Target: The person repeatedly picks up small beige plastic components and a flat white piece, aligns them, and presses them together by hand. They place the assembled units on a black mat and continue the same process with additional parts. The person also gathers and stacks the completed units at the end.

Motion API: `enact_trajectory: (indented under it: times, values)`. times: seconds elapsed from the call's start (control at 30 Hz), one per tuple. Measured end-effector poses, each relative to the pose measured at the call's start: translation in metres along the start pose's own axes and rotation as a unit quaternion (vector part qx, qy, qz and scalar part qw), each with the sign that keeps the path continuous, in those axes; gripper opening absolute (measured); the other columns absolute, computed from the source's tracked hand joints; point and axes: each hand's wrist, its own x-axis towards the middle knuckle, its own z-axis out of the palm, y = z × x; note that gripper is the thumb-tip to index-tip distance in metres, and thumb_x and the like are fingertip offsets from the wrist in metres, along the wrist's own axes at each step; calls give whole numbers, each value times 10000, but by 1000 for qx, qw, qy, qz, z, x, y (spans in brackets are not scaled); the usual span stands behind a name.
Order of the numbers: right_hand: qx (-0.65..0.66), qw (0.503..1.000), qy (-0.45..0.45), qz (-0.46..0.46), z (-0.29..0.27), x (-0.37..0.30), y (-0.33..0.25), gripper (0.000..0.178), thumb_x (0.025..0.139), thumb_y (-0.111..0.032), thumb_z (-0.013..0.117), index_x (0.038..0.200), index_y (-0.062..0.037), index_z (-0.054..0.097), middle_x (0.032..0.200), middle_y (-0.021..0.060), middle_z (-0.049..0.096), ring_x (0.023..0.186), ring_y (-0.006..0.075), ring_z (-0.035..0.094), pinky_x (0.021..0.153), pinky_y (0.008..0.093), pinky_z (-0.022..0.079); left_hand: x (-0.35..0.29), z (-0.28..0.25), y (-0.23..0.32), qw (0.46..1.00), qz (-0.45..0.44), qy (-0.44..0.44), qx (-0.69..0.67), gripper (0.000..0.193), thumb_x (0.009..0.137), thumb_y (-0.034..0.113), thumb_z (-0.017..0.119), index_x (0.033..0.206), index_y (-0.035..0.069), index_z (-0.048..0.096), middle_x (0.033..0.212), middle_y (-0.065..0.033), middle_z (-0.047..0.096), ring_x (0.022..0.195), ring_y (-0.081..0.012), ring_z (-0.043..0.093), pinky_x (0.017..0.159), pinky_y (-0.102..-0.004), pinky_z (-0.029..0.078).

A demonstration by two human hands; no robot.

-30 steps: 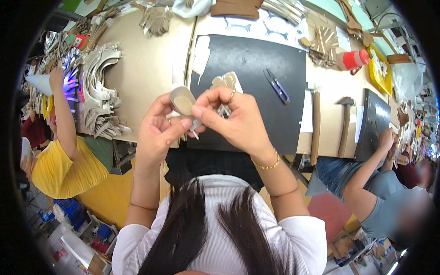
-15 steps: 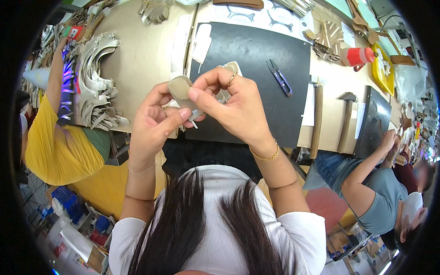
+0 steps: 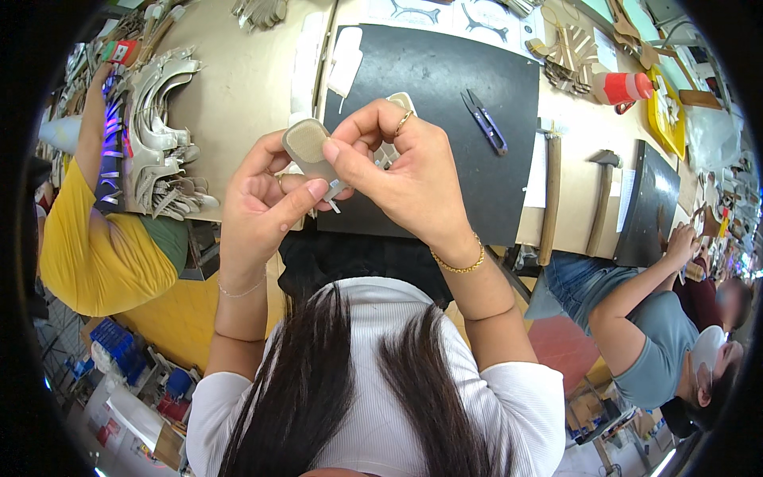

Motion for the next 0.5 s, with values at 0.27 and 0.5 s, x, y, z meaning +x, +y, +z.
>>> enact_trajectory:
  times: [0.27, 0.5]
  values:
    - [-9, 1000, 8, 0, 0, -1, 1, 116, 847, -74, 709, 862, 20, 643, 748, 26, 607, 637, 55, 562, 544, 211, 508, 1, 3, -1, 1000, 13, 21, 6, 377, 910, 32, 630, 1248, -71, 498, 1089, -130, 627, 878, -190, 697, 720, -249, 559]
    - [-33, 999, 9, -5, 1, 0, 5, 116, 839, -76, 720, 863, 8, 643, 758, 9, 623, 664, 48, 550, 603, 198, 453, 3, 7, -5, 997, 37, 69, 28, 305, 940, 107, 624, 1183, -70, 574, 977, -102, 663, 836, -136, 664, 703, -251, 560]
